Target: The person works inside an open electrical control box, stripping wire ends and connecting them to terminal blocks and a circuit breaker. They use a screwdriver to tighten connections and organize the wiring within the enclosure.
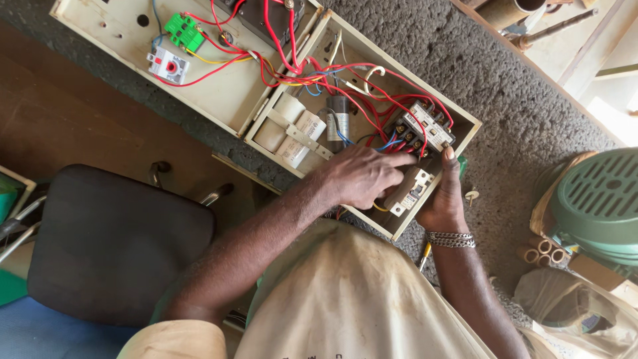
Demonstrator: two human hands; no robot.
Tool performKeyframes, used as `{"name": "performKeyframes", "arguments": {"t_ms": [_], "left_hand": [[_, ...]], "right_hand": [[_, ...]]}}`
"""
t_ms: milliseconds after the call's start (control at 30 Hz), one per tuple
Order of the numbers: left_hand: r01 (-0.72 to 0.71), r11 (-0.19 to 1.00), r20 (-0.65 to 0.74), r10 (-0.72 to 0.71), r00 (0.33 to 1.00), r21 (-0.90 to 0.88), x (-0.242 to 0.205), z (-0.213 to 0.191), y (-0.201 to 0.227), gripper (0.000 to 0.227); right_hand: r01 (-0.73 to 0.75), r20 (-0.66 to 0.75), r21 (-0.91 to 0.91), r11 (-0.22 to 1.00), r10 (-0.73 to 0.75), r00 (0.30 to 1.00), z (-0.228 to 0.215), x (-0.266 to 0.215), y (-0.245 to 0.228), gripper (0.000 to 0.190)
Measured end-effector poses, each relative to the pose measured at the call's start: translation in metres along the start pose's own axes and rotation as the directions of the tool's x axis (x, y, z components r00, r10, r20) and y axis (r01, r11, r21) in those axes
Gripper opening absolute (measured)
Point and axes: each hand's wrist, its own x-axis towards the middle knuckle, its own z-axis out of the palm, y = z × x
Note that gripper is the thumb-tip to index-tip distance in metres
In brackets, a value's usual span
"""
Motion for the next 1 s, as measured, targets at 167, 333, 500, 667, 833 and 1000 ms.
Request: {"name": "performKeyframes", "arguments": {"t_ms": [167, 333, 500, 667, 833, 1000], "left_hand": [[-0.035, 0.999, -0.067, 0.037, 0.997, 0.031, -0.006, -0.006, 0.005, 0.009], [-0.064, 0.976, -0.032, 0.073, 0.997, 0.207, -0.011, -0.008, 0.010, 0.013], [-0.123, 0.893, 0.024, 0.125, 0.992, 0.434, 0.006, -0.005, 0.006, 0.032], [-0.199, 0.870, -0.018, 0.232, 0.973, 0.452, 0.011, -0.009, 0.001, 0.026], [-0.232, 0.778, 0.236, 0.111, 0.965, 0.584, 0.020, -0.026, 0.005, 0.025], [-0.351, 0.623, 0.395, 0.073, 0.916, 0.699, 0.017, -0.041, 0.012, 0.024]], "right_hand": [[0.045, 0.015, 0.012, 0.999, -0.045, 0.999, 0.003, 0.001, 0.000, 0.081], [0.072, 0.034, 0.036, 0.997, -0.073, 0.997, 0.004, 0.000, 0.002, 0.079], [0.062, 0.024, 0.018, 0.998, -0.063, 0.998, 0.003, 0.002, 0.002, 0.079], [0.060, 0.014, 0.046, 0.997, -0.061, 0.998, 0.003, 0.001, 0.001, 0.078], [0.050, 0.041, 0.053, 0.997, -0.052, 0.998, 0.007, 0.001, 0.000, 0.083], [0.042, 0.016, 0.034, 0.999, -0.042, 0.999, 0.007, 0.000, -0.001, 0.084]]}}
